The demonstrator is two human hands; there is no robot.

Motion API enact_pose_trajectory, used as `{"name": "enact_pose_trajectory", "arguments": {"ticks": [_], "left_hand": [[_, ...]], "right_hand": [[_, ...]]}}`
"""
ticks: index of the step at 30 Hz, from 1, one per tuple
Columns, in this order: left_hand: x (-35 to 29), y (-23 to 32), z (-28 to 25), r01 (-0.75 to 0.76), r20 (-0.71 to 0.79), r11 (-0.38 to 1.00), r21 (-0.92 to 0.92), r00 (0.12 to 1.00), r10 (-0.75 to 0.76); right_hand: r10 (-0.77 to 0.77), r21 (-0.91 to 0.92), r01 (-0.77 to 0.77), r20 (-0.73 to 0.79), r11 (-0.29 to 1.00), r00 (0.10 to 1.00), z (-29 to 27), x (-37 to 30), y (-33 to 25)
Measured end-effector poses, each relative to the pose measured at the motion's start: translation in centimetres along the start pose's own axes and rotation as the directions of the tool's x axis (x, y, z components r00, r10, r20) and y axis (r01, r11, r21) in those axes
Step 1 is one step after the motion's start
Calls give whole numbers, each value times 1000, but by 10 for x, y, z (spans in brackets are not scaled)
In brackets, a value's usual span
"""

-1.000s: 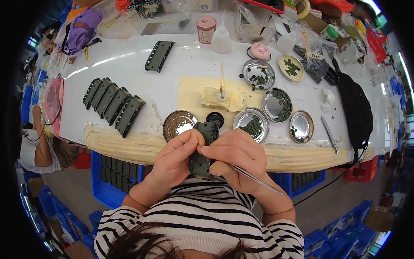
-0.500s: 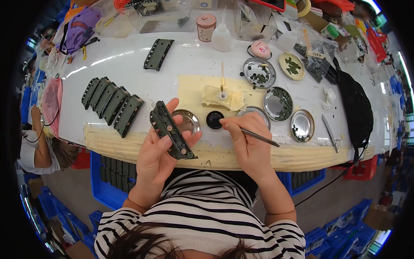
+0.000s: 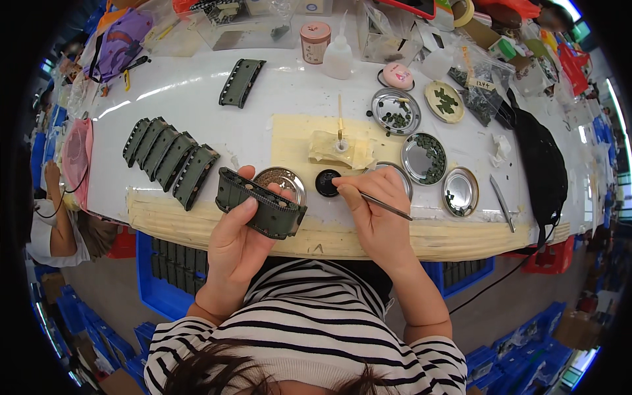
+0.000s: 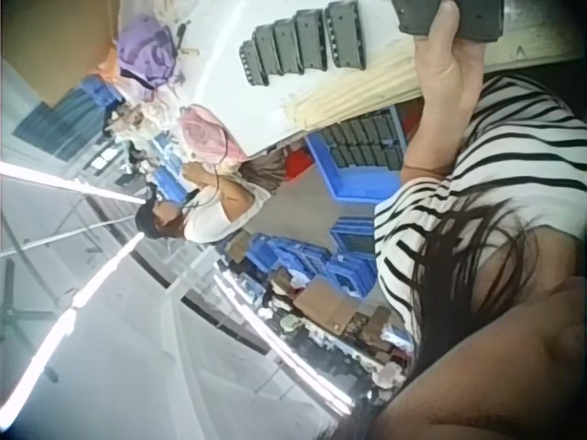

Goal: The person is assembling and detailing small plastic model tank hulls at a factory workbench.

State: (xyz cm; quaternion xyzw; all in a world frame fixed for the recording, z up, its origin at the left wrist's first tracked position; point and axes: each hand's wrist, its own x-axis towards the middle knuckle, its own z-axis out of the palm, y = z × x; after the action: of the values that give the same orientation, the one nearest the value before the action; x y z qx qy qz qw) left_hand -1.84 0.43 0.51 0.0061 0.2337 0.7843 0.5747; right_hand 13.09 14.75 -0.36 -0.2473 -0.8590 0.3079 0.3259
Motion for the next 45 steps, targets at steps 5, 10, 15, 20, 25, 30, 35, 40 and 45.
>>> {"name": "enact_pose_trajectory", "arguments": {"ticks": [5, 10, 15, 20, 25, 30, 35, 40, 45], "left_hand": [[-3, 3, 5, -64, -74, 990, 127, 994, 74], [-1, 3, 8, -70, -96, 991, 114, 992, 81], [-1, 3, 7, -21, -155, 996, 89, 987, 35], [0, -3, 9, 34, -157, 998, 59, 987, -25], [-1, -4, 8, 47, -148, 996, 73, 988, -36], [-1, -5, 9, 51, -157, 995, 85, 987, -37], [-1, -5, 9, 46, -156, 994, 100, 987, -30], [-1, -5, 10, 51, -178, 993, 105, 984, -32], [-1, -5, 10, 46, -166, 994, 95, 986, -30]], "right_hand": [[0, 29, 1, -30, 1000, 1000, 1, 0, 1], [-54, 31, 55, -51, 998, 997, -2, -1, -3], [-170, 228, 186, -89, 956, 981, -20, 0, -21], [-160, 428, 183, -89, 885, 983, -10, -2, -33], [-121, 459, 120, -29, 880, 992, -9, 0, -34], [-102, 450, 94, -6, 888, 995, -11, -1, -35], [-114, 435, 109, -14, 894, 993, -10, 0, -34], [-123, 420, 116, -9, 900, 992, -9, 0, -34], [-117, 417, 108, -5, 902, 993, -9, 0, -34]]}}
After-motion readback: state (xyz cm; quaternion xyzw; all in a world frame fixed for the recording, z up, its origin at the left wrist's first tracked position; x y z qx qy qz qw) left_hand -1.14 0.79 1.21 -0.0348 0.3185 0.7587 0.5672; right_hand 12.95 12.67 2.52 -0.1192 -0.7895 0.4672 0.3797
